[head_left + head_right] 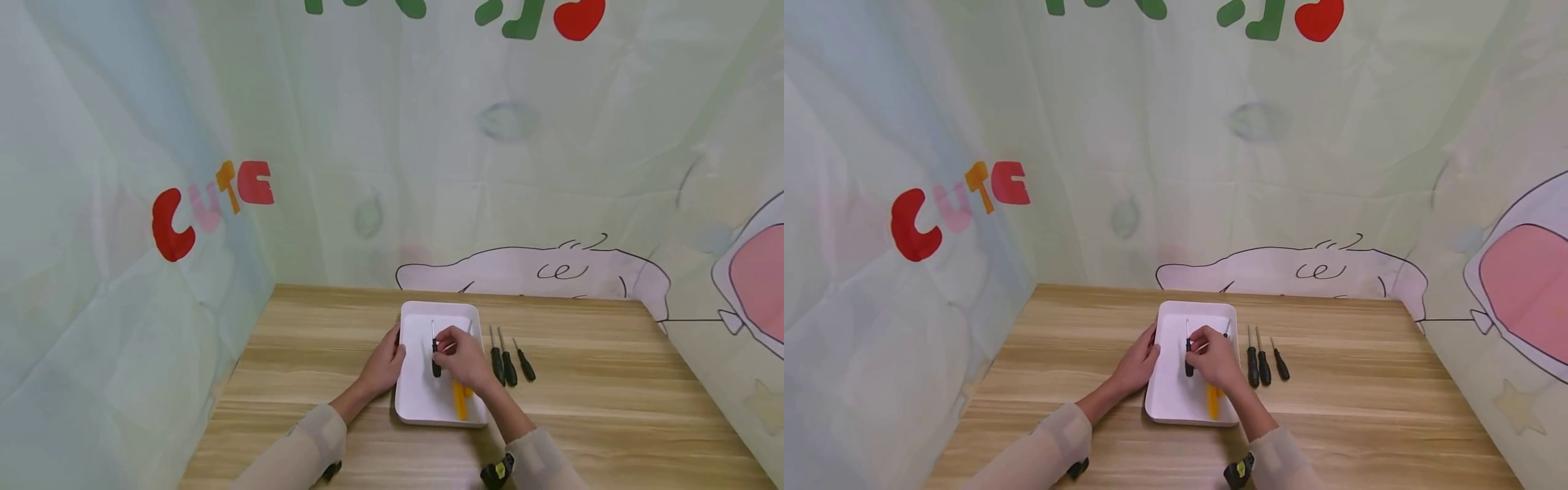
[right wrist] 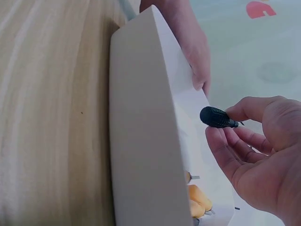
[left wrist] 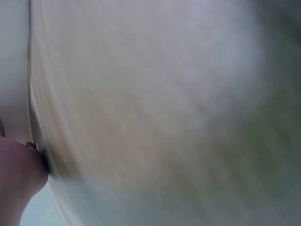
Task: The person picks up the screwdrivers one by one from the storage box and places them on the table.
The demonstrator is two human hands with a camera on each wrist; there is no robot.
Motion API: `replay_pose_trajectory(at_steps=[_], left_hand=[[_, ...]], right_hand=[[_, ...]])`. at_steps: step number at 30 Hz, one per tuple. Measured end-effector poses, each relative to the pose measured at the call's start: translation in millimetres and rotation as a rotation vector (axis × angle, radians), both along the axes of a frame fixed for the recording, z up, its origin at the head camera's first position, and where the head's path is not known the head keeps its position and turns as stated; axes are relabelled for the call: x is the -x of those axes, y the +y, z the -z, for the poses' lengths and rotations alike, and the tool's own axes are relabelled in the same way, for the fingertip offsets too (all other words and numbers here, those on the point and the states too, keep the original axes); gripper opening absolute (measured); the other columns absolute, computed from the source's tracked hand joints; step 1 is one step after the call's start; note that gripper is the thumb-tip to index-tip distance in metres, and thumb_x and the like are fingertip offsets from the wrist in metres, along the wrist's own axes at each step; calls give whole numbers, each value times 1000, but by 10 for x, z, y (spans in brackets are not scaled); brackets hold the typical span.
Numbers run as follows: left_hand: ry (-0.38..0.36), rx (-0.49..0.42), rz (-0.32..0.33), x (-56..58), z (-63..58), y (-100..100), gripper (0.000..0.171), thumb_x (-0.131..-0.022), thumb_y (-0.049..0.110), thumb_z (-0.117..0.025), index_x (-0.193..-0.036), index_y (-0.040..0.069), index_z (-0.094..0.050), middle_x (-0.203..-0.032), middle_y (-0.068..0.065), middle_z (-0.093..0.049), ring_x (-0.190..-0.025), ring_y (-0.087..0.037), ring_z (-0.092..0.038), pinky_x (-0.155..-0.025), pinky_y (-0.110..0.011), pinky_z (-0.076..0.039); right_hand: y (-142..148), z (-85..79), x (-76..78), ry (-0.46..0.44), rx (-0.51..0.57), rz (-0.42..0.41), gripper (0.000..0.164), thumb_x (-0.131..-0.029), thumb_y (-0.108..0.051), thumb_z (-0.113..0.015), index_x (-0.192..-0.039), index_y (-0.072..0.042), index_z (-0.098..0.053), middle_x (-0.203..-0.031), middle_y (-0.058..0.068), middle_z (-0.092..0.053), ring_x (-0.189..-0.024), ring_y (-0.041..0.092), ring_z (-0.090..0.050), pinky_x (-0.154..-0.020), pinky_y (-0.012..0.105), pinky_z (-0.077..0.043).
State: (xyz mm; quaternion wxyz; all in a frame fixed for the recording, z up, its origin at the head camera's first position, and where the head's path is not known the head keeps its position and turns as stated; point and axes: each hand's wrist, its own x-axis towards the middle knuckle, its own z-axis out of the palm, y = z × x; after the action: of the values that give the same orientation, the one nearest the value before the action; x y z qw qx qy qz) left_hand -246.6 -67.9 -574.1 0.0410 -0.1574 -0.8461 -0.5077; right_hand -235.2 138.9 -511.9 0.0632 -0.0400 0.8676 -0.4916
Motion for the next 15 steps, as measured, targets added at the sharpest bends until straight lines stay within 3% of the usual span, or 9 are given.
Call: replay_pose_trajectory(at_steps=[15], left_hand=[[8,-1,3,8,7,4,55,-110,1,-42,-161,-11,-28,-163,-31,-37,-151,-40,-38,-124,-54,-32]], right_hand=[[158,-64,48,9,-25,38,25,-94,-4,-77,-116,-7,-67,-101,6,-66,-89,22,-64,-76,34,-61]])
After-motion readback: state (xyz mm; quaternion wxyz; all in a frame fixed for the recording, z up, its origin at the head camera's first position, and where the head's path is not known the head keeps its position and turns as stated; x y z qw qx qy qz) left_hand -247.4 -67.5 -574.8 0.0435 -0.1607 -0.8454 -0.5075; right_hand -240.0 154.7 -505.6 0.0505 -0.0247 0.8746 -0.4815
